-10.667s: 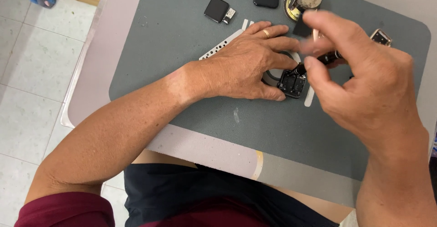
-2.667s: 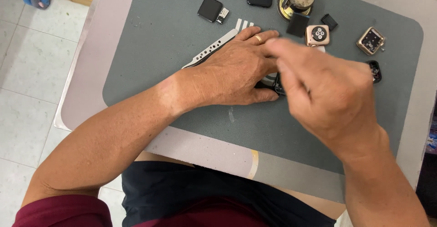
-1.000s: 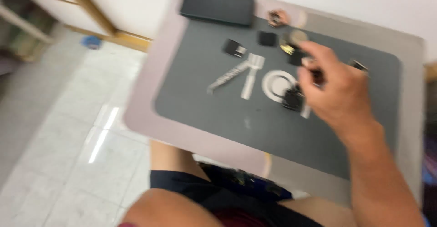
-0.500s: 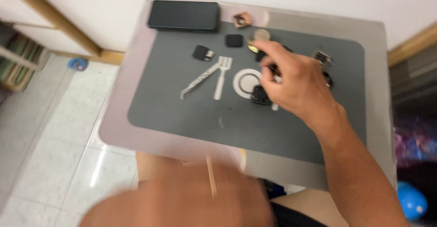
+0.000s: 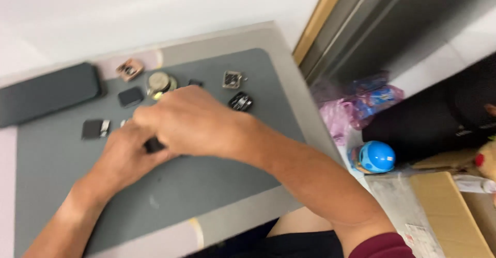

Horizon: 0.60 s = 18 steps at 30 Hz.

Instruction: Disassembling and cleaning the internal components of a smartwatch using a precision screwdriver and tweezers.

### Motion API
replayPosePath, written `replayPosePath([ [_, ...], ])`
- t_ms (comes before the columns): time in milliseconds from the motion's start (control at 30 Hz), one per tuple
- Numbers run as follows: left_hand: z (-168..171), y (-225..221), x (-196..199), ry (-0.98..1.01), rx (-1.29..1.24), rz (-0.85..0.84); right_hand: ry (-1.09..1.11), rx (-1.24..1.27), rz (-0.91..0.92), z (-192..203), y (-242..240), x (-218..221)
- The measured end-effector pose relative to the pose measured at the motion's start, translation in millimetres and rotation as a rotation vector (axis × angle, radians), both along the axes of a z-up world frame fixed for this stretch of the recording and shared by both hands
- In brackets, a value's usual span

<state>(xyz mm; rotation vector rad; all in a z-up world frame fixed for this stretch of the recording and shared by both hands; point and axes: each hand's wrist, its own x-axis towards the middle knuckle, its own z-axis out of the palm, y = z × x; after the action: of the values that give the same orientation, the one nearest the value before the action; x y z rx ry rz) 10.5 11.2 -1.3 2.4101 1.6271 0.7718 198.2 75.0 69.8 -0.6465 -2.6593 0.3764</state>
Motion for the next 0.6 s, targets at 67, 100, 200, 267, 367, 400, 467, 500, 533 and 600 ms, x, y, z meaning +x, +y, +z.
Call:
replayPosePath([
  [67,-5,3,0,-0.074,-0.004,-0.041,-0.012,0.066,-0.011,0,9,-12],
  [100,-8,1,-2,-0.144,-0.018,-0.063,-0.021,0.122,-0.002,-2,12,-21],
  [200,-3,-8,-1,-0.119,-0.115,-0.063,-0.253,0.101,0.011,27,5,-23],
  [267,2,-6,8,-0.042,-0.186,0.005,-0.259,0.048,0.021,32,3,-20],
  [367,5,-3,15,0.039,-0.326,0.108,-0.310,-0.060,0.030,39,-1,-17],
  [400,7,-3,15,0.046,-0.391,0.148,-0.353,-0.109,0.033,42,-3,-17],
  [467,-5,1,10,0.035,-0.299,0.097,-0.360,-0.107,0.008,41,3,-17],
  [500,-11,0,6,0.028,-0.209,0.052,-0.364,-0.108,-0.013,39,4,-20],
  [533,-5,1,10,0.030,-0.217,0.074,-0.362,-0.112,0.011,46,5,-15],
  [600,3,-1,9,-0.037,-0.062,-0.103,-0.501,-0.166,-0.066,54,7,-17],
])
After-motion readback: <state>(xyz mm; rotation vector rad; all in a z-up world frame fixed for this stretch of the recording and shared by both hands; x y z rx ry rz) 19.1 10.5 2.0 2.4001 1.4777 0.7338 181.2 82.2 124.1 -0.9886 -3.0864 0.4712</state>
